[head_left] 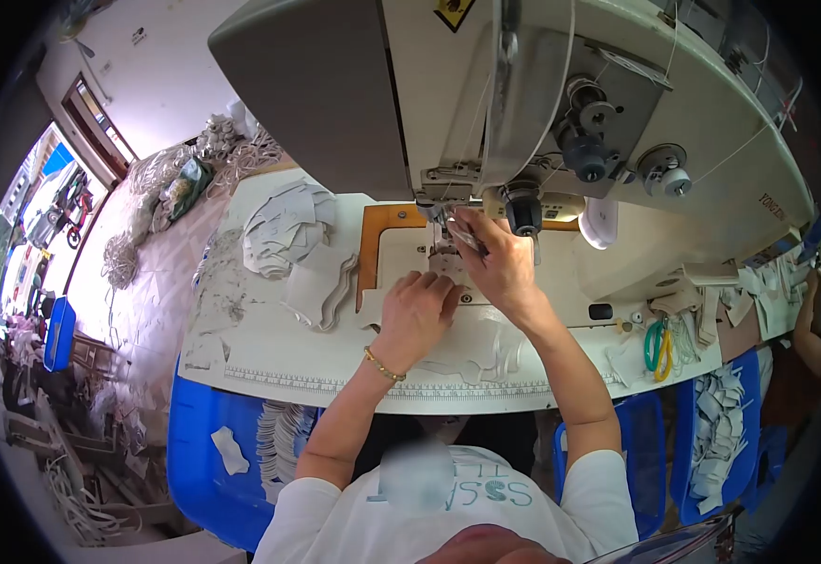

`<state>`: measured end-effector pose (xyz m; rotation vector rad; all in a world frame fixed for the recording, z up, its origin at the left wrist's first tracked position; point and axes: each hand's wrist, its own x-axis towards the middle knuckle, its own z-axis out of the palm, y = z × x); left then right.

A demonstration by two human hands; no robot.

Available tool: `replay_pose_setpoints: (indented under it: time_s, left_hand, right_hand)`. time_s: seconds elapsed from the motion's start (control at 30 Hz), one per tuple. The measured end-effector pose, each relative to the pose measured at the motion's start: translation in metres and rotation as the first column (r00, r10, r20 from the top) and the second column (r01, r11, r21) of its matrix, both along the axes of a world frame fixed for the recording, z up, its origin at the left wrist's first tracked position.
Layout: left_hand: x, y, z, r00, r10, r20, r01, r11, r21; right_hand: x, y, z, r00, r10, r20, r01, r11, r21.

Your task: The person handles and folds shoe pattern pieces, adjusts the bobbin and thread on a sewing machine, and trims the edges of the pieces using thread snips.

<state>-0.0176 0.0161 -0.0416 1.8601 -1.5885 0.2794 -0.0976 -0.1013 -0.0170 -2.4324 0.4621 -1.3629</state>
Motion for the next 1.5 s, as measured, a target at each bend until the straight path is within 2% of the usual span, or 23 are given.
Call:
replay_pose_setpoints:
  time_s: [0.13,0.27,0.33,0.43,0.57,0.63,0.73,0.83,0.87,0.9,0.93,0.97,1.0,1.03,1.1,1.13,1.2,1.23,1.33,1.4,1.43,1.47,1.5]
  left_hand:
    - [-0.005,0.011,-0.001,0.994,-0.071,-0.083,0.079,0.992,0.096]
    - [0.006,0.024,0.015,0.993,-0.021,-0.12,0.026,0.999,0.042]
    - [0.013,0.026,0.022,0.92,-0.026,-0.392,-0.003,0.997,-0.073]
    - [0.016,0.026,0.034,0.814,-0.03,-0.58,-0.079,0.984,-0.162]
    - [0.015,0.024,0.037,0.411,-0.246,-0.878,0.16,0.968,-0.196]
    - [0.012,0.018,0.03,0.015,-0.31,-0.951,0.324,0.901,-0.288]
    - [0.01,0.014,0.017,0.099,-0.311,-0.945,0.31,0.912,-0.268]
    - [0.008,0.015,0.012,0.237,-0.337,-0.911,0.255,0.927,-0.277]
    - [0.009,0.014,0.009,0.308,-0.316,-0.897,0.211,0.942,-0.26]
    - [0.009,0.015,0.007,0.378,-0.29,-0.879,0.165,0.956,-0.244]
    - [0.008,0.016,0.007,0.374,-0.27,-0.887,0.16,0.961,-0.225]
    - [0.004,0.017,0.007,0.359,-0.28,-0.89,0.133,0.96,-0.248]
    - [-0.001,0.017,0.005,0.339,-0.294,-0.893,0.108,0.956,-0.274]
    - [-0.004,0.016,0.002,0.349,-0.32,-0.881,0.084,0.947,-0.31]
    - [-0.012,0.017,0.002,0.339,-0.328,-0.882,0.068,0.943,-0.325]
    - [-0.016,0.018,0.002,0.337,-0.313,-0.888,0.042,0.947,-0.318]
    - [-0.018,0.019,0.001,0.339,-0.295,-0.893,0.021,0.952,-0.306]
    - [-0.019,0.019,0.002,0.351,-0.271,-0.896,0.037,0.96,-0.276]
    - [-0.016,0.021,0.001,0.372,-0.254,-0.893,0.052,0.966,-0.253]
    - [-0.013,0.02,0.001,0.378,-0.254,-0.89,0.067,0.967,-0.248]
    - [-0.012,0.018,0.002,0.337,-0.278,-0.899,0.047,0.959,-0.279]
    - [-0.011,0.015,0.002,0.293,-0.301,-0.907,0.027,0.951,-0.307]
    - [-0.009,0.014,0.003,0.301,-0.315,-0.9,0.032,0.947,-0.321]
  right_hand:
    - [0.003,0.001,0.007,0.979,-0.078,-0.189,0.087,0.995,0.043]
    - [-0.009,-0.007,-0.004,0.996,0.09,-0.022,-0.089,0.995,0.04]
    - [-0.012,-0.006,-0.002,0.986,0.165,0.002,-0.165,0.985,0.041]
    - [-0.021,-0.001,0.004,0.952,0.303,0.051,-0.304,0.953,0.005]
    - [-0.044,0.04,-0.012,0.893,0.431,-0.127,-0.437,0.9,-0.015]
    - [-0.063,0.07,-0.045,0.836,0.495,-0.235,-0.531,0.839,-0.122]
    - [-0.099,0.062,-0.029,0.886,0.416,-0.205,-0.454,0.869,-0.195]
    - [-0.184,0.02,0.031,0.996,-0.067,-0.057,0.038,0.913,-0.407]
    - [-0.21,0.005,0.056,0.935,-0.321,0.148,0.351,0.797,-0.491]
    - [-0.241,-0.02,0.074,0.813,-0.494,0.31,0.579,0.741,-0.339]
    - [-0.262,-0.036,0.102,0.647,-0.618,0.446,0.718,0.691,-0.085]
    - [-0.292,-0.066,0.122,0.573,-0.634,0.519,0.781,0.614,-0.112]
    - [-0.33,-0.104,0.135,0.47,-0.704,0.533,0.88,0.425,-0.213]
    - [-0.364,-0.142,0.144,0.403,-0.738,0.542,0.915,0.336,-0.223]
    - [-0.409,-0.207,0.161,0.505,-0.781,0.367,0.814,0.572,0.098]
    - [-0.406,-0.207,0.183,0.658,-0.723,0.211,0.694,0.691,0.205]
    - [-0.376,-0.191,0.214,0.569,-0.812,-0.13,0.809,0.524,0.265]
    - [-0.389,-0.225,0.205,0.676,-0.737,-0.015,0.733,0.67,0.118]
    - [-0.392,-0.226,0.187,0.726,-0.672,0.146,0.654,0.741,0.156]
    - [-0.393,-0.246,0.12,0.556,-0.646,0.523,0.629,0.738,0.244]
    - [-0.396,-0.257,0.074,0.431,-0.786,0.444,0.689,0.604,0.401]
    - [-0.399,-0.276,0.019,0.393,-0.824,0.407,0.879,0.467,0.095]
    - [-0.4,-0.281,-0.008,0.37,-0.815,0.446,0.827,0.508,0.24]
